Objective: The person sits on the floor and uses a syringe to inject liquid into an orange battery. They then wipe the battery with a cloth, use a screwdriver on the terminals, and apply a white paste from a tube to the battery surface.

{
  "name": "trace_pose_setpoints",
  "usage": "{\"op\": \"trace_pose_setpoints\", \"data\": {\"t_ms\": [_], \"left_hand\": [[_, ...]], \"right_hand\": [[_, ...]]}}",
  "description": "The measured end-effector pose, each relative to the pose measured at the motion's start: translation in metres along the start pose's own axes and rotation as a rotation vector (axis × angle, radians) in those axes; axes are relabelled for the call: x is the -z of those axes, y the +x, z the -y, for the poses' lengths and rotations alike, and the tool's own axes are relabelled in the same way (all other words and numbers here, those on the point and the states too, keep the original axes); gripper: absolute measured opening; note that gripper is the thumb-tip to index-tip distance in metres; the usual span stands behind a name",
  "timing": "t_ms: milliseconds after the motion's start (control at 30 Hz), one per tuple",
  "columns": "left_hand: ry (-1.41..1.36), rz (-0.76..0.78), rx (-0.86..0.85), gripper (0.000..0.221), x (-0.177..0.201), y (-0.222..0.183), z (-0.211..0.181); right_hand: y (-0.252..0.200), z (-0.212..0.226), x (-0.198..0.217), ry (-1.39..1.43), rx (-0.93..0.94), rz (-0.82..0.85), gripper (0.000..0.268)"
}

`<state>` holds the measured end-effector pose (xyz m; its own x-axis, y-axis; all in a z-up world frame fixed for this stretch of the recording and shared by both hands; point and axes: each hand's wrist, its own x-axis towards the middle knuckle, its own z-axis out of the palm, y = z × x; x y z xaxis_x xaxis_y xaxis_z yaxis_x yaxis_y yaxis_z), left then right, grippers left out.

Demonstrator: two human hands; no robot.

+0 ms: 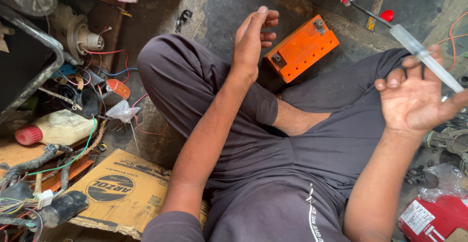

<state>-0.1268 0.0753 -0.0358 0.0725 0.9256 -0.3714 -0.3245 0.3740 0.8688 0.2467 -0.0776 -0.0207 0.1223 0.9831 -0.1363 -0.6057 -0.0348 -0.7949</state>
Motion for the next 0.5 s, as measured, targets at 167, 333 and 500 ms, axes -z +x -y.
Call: {"op": "trace_pose_setpoints", "data": {"t_ms": [167, 333, 500], "left_hand": [[-0.027, -0.002, -0.065, 0.041, -0.001, -0.011, -0.007], [0.050, -0.044, -0.249, 0.026, 0.005, -0.027, -0.008], [-0.025, -0.062, -0.253, 0.016, 0.005, -0.048, 0.000]], "right_hand": [[-0.032, 0.015, 0.016, 0.029, -0.019, 0.026, 0.087], [-0.063, 0.035, 0.008, 0.118, -0.078, 0.045, 0.071], [-0.089, 0.032, -0.030, 0.134, -0.166, 0.134, 0.085]]}}
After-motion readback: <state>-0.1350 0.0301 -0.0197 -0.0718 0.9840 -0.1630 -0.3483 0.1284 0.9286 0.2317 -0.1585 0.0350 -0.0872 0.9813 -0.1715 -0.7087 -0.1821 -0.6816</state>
